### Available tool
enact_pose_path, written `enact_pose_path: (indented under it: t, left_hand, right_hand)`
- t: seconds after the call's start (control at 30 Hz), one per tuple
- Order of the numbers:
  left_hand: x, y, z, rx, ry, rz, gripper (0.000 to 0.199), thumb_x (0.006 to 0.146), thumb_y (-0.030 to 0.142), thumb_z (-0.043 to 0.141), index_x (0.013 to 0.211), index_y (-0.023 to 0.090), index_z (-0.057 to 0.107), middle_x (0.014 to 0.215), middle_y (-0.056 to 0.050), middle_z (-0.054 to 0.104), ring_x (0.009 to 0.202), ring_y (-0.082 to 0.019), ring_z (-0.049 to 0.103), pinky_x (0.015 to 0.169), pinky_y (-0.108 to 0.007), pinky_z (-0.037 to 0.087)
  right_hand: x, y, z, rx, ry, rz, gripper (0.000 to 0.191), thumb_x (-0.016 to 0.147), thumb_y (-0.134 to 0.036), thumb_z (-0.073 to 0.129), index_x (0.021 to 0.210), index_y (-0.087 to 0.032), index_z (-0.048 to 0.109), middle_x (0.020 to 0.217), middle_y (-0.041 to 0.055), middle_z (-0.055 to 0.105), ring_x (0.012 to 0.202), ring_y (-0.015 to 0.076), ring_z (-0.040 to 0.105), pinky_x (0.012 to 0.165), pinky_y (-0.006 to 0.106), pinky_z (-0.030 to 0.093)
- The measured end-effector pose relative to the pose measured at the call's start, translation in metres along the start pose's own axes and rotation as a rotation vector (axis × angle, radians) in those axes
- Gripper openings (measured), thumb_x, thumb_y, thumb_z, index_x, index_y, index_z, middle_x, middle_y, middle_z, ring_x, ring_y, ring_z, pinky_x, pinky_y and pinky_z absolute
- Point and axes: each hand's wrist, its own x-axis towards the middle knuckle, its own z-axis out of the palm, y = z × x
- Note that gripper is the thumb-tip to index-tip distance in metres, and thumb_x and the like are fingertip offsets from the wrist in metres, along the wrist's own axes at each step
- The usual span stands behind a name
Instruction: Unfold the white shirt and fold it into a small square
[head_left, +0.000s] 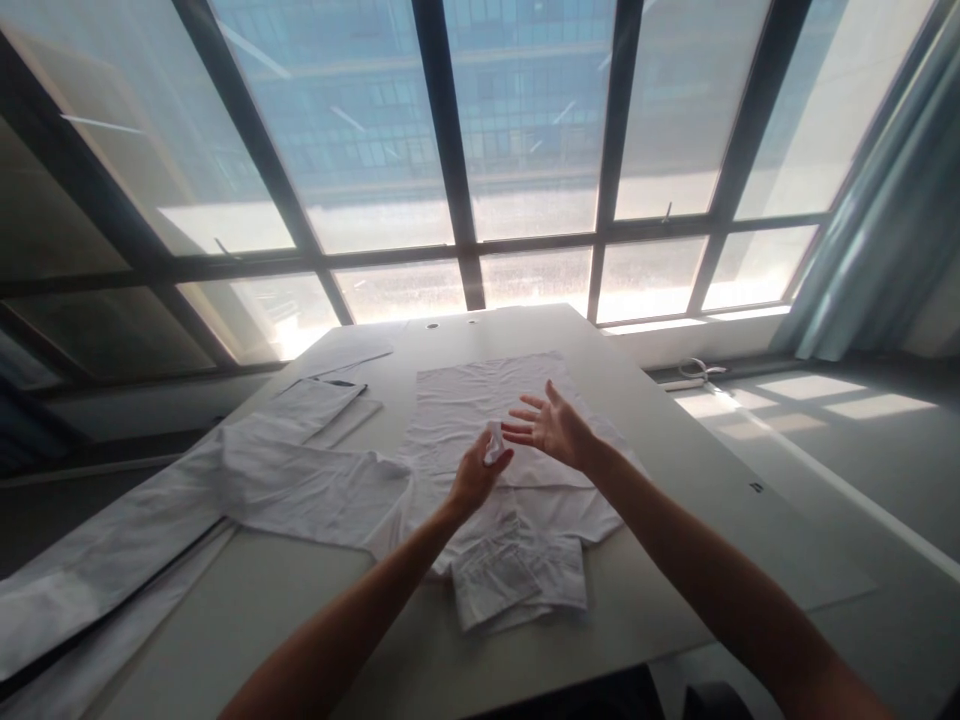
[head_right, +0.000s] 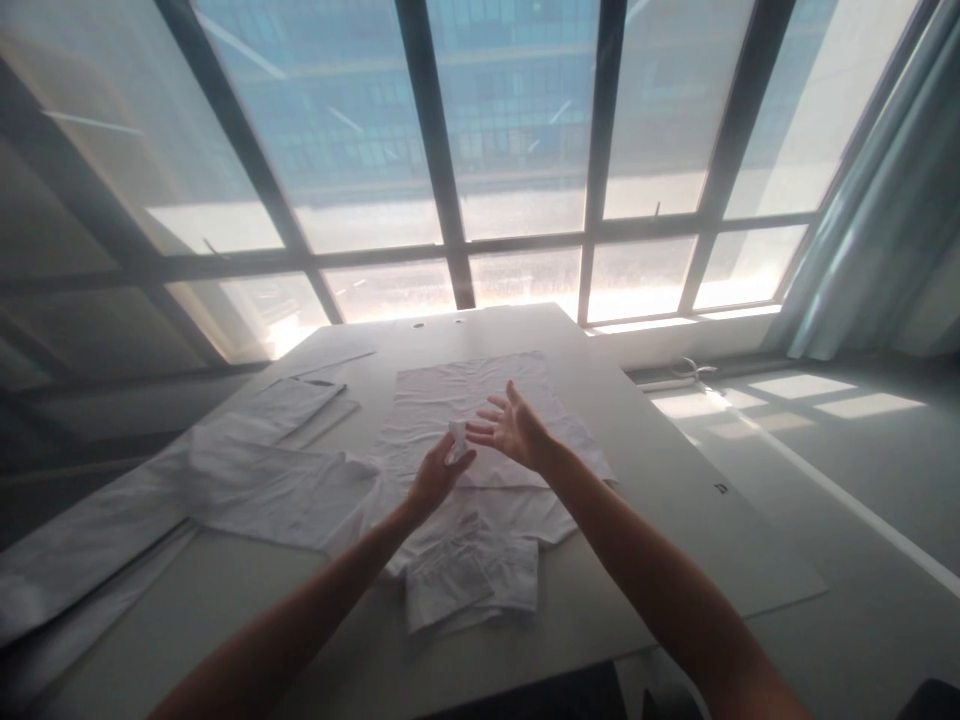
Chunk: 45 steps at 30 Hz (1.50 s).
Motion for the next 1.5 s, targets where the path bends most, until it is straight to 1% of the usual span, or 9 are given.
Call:
enact_pose_path:
  t: [0.07,0.17,0.3,0.43,0.6,0.87,1.0,1.2,1.5]
  left_hand:
    - [0.002,-0.004,-0.008,-0.047,0.074,-0.087,0.03,0.089,0.04,0.065,0.11,0.02,0.072,0.102,-0.006,0.076,0.1,-0.025,0.07,0.091,-0.037,0.057]
    - [0.007,-0.013,-0.022,-0.174,0.206,-0.277,0.023,0.087,0.039,0.066,0.091,0.017,0.069,0.078,-0.004,0.071,0.075,-0.02,0.068,0.068,-0.03,0.056]
    - [0.028,-0.015,-0.042,-0.454,0.279,-0.499,0.023,0.085,0.033,0.074,0.099,0.016,0.067,0.081,-0.003,0.072,0.071,-0.017,0.069,0.063,-0.028,0.056]
    - [0.068,-0.004,-0.064,-0.605,0.242,-0.52,0.019,0.09,0.024,0.07,0.107,0.017,0.066,0.086,-0.004,0.075,0.072,-0.017,0.071,0.067,-0.03,0.061]
    - [0.121,0.005,-0.088,-0.908,0.19,-0.54,0.017,0.099,0.011,0.055,0.111,0.012,0.067,0.084,-0.007,0.077,0.066,-0.015,0.073,0.064,-0.025,0.063]
    - [0.167,-0.033,-0.104,-0.961,0.324,-0.606,0.019,0.1,0.007,0.046,0.105,0.009,0.064,0.074,-0.004,0.07,0.058,-0.012,0.068,0.055,-0.018,0.06]
    - [0.171,-0.054,-0.108,-0.886,0.379,-0.644,0.018,0.101,0.008,0.045,0.1,0.011,0.063,0.068,0.0,0.064,0.054,-0.009,0.063,0.054,-0.014,0.055]
    - [0.169,-0.079,-0.105,-0.689,0.472,-0.753,0.02,0.1,0.004,0.046,0.095,0.015,0.063,0.064,0.002,0.058,0.05,-0.011,0.057,0.053,-0.018,0.052]
    - [0.165,-0.09,-0.104,-0.49,0.508,-0.745,0.013,0.096,0.005,0.058,0.089,0.014,0.062,0.067,0.001,0.061,0.052,-0.011,0.059,0.053,-0.021,0.053]
  right_hand:
    - [0.003,-0.002,-0.006,-0.07,-0.005,-0.043,0.067,0.105,-0.064,0.033,0.155,-0.019,0.039,0.156,0.0225,0.045,0.121,0.0305,0.067,0.098,0.054,0.056]
    - [0.004,-0.014,-0.034,-0.287,0.077,-0.182,0.043,0.102,-0.054,0.051,0.129,-0.023,0.064,0.146,0.0153,0.059,0.124,0.0273,0.064,0.105,0.049,0.053]
    - [-0.001,-0.042,-0.094,-0.69,0.345,-0.389,0.024,0.086,-0.038,0.07,0.103,-0.022,0.074,0.127,0.011,0.071,0.122,0.0265,0.064,0.104,0.045,0.052]
    - [-0.008,-0.061,-0.157,-0.954,0.628,-0.443,0.03,0.082,-0.037,0.06,0.1,-0.019,0.076,0.116,0.0121,0.076,0.108,0.0254,0.069,0.09,0.038,0.056]
    - [-0.01,-0.054,-0.201,-1.026,0.736,-0.501,0.031,0.081,-0.038,0.054,0.091,-0.018,0.077,0.101,0.0116,0.079,0.092,0.0237,0.072,0.082,0.034,0.058]
    - [0.001,-0.037,-0.199,-1.223,0.383,-0.551,0.031,0.087,-0.032,0.058,0.108,-0.021,0.079,0.104,0.0073,0.079,0.098,0.0258,0.073,0.09,0.039,0.059]
    - [0.007,-0.03,-0.201,-1.322,0.31,-0.598,0.033,0.088,-0.025,0.059,0.116,-0.026,0.078,0.122,0.008,0.075,0.119,0.0272,0.068,0.104,0.042,0.055]
    - [0.014,-0.027,-0.209,-1.454,0.275,-0.657,0.035,0.089,-0.023,0.058,0.118,-0.026,0.077,0.13,0.0093,0.073,0.129,0.0281,0.061,0.118,0.047,0.043]
    - [0.031,-0.037,-0.201,-1.474,0.306,-0.587,0.029,0.092,-0.026,0.053,0.104,-0.026,0.08,0.102,0.0075,0.078,0.108,0.0268,0.068,0.105,0.045,0.048]
